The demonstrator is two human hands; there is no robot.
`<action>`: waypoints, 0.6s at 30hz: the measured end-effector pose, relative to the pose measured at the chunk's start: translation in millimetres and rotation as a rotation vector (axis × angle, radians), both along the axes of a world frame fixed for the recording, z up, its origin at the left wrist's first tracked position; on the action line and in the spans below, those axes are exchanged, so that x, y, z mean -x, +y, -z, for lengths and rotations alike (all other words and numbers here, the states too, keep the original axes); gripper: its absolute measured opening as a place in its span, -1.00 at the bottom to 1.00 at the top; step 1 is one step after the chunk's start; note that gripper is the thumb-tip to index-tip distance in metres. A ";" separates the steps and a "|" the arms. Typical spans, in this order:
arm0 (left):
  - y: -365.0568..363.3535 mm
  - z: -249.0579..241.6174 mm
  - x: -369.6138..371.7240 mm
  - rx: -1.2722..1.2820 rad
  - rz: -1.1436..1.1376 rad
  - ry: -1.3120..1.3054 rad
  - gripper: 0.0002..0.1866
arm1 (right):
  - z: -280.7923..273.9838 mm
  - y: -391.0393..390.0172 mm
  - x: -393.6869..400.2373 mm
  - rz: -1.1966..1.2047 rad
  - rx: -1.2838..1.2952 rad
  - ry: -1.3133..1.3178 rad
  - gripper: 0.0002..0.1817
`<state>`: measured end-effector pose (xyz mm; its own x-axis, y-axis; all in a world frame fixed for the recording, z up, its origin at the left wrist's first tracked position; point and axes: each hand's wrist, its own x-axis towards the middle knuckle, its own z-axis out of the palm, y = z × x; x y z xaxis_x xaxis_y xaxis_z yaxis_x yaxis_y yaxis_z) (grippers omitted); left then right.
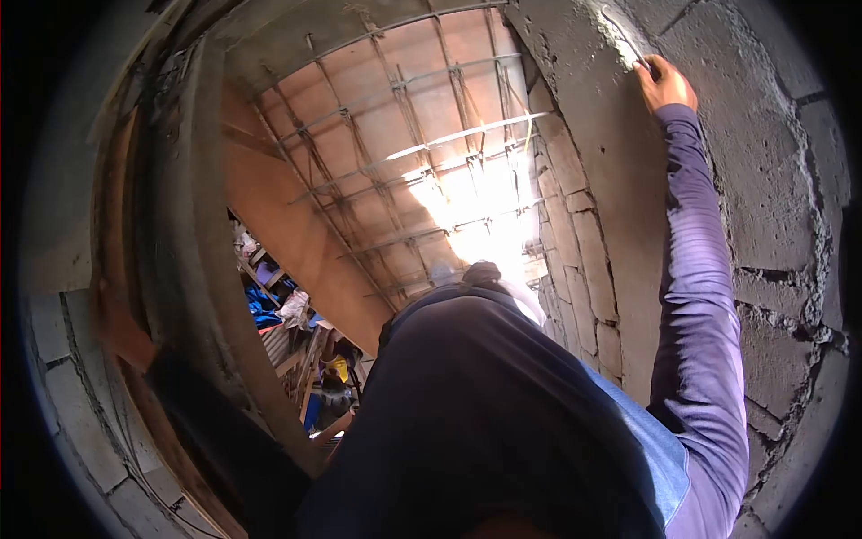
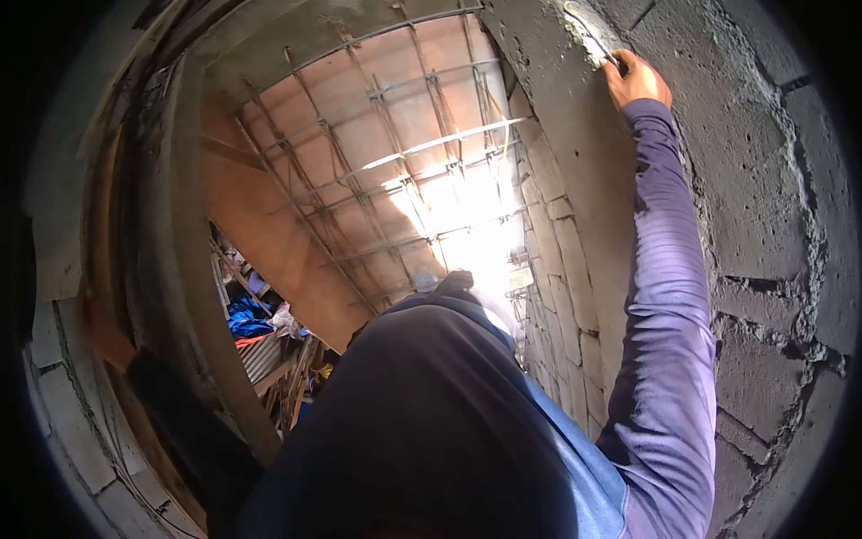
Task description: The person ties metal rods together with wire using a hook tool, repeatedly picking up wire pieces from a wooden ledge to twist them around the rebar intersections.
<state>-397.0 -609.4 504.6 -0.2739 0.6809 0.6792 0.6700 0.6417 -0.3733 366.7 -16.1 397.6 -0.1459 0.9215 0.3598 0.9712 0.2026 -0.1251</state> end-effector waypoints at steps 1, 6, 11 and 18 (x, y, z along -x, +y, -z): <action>5.0 0.8 5.1 0.005 0.004 -0.004 -0.75 | 0.3 -0.3 -0.8 0.004 0.005 -0.004 -0.54; 78.0 3.2 -50.6 0.066 0.052 -0.213 -0.62 | 3.7 4.6 -2.3 -0.007 -0.009 0.010 -0.50; 113.8 20.7 -72.4 0.082 -0.145 -0.461 -0.36 | 3.4 3.5 -3.1 -0.010 -0.015 0.003 -0.49; 106.4 54.1 -59.3 0.185 -0.381 -0.446 -0.17 | 6.6 6.0 -5.5 -0.024 -0.032 0.006 -0.49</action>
